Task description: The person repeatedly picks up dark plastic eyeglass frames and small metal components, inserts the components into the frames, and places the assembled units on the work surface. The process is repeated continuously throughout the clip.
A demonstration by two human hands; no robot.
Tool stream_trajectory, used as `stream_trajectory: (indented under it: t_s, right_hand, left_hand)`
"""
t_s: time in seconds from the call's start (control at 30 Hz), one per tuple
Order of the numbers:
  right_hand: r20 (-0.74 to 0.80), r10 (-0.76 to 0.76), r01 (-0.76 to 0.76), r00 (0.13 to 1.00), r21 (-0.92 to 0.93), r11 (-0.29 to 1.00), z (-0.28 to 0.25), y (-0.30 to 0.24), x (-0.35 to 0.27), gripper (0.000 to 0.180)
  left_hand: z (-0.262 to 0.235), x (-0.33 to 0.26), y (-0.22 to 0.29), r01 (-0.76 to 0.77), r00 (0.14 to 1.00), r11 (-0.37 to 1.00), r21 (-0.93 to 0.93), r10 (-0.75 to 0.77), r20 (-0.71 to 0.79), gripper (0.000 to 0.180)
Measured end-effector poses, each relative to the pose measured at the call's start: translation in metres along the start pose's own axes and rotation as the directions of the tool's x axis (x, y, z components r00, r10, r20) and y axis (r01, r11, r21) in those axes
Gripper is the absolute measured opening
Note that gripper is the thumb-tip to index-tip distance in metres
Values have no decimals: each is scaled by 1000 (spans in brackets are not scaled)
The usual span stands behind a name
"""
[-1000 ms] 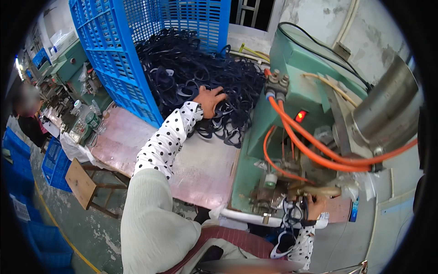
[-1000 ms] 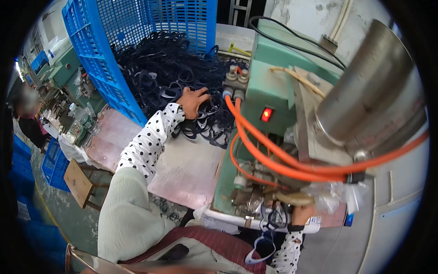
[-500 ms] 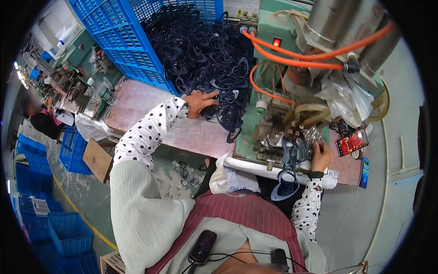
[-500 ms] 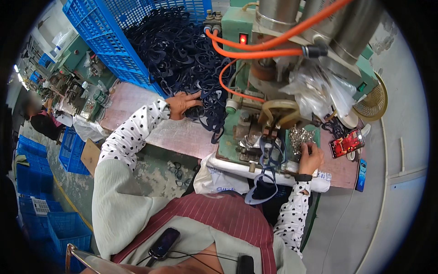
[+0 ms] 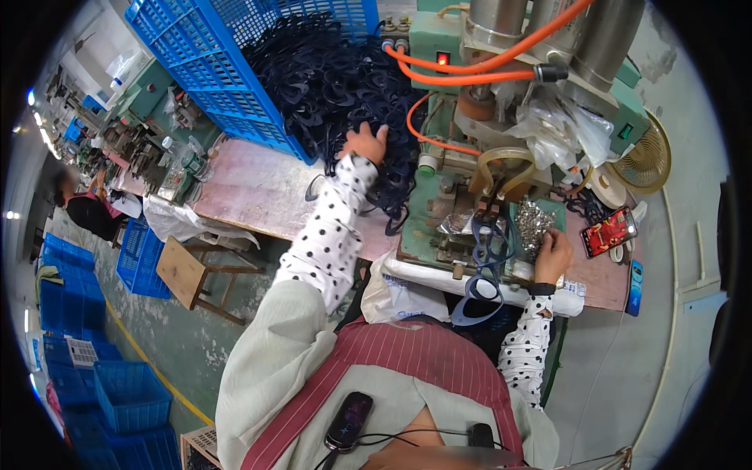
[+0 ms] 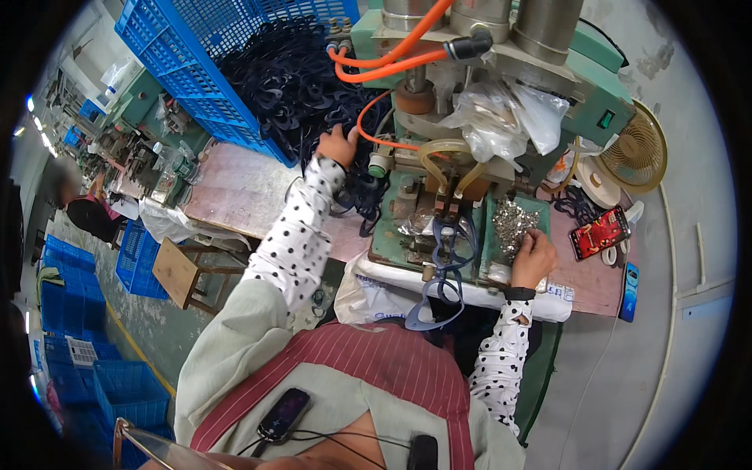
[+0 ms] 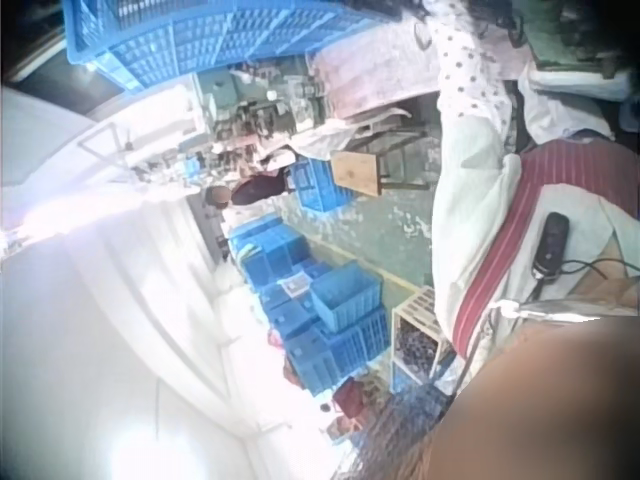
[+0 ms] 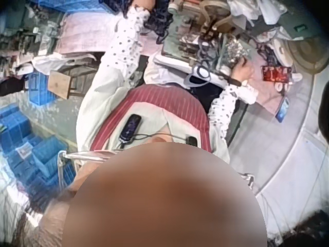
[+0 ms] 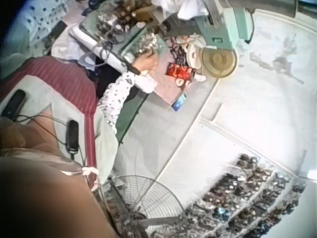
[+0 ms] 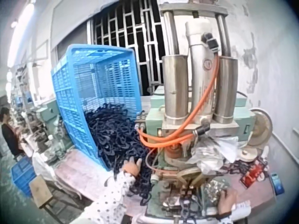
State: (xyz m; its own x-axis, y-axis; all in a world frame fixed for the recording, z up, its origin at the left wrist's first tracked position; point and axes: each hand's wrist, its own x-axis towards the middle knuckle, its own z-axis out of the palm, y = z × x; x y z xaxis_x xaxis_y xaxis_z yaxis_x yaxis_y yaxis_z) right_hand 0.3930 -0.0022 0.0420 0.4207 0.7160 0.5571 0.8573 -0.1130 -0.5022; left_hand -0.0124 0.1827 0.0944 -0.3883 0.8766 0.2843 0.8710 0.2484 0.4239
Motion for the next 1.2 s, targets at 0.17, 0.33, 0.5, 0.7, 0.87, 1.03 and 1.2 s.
stream_trajectory:
  t_s: [0.17, 0.33, 0.5, 0.7, 0.87, 1.03, 1.2]
  right_hand:
    - [-53, -23, 23, 998, -2, 1000, -3, 2, -2, 15]
    - [8, 49, -50, 999, 34, 998, -9, -8, -1, 13]
    - [-29, -32, 31, 999, -8, 999, -6, -1, -3, 14]
    - [29, 12, -13, 999, 46, 999, -8, -4, 2, 11]
    - [21, 19, -20, 1000, 79, 997, -9, -6, 2, 11]
    - [-21, -9, 10, 1000, 39, 999, -8, 0, 0, 15]
    - [-23, -29, 34, 999, 240, 970, -23, -53, 12, 13]
  left_hand:
    - [-18, -68, 23, -428, 856, 903, 21, 413, -311, 53]
    - [57, -53, -80, -629, 577, 768, 121, 565, -589, 46]
    - [15, 15, -71, -616, 708, 783, 89, 600, -372, 33]
    - [-84, 45, -25, -44, 926, 462, -886, 352, 138, 70]
    - [-126, 27, -8, 370, 886, 157, -915, 237, 399, 70]
    - [-114, -34, -8, 144, 958, 326, -934, 191, 214, 26]
    - [-97, -148, 10, -282, 940, 479, -831, 313, -138, 16]
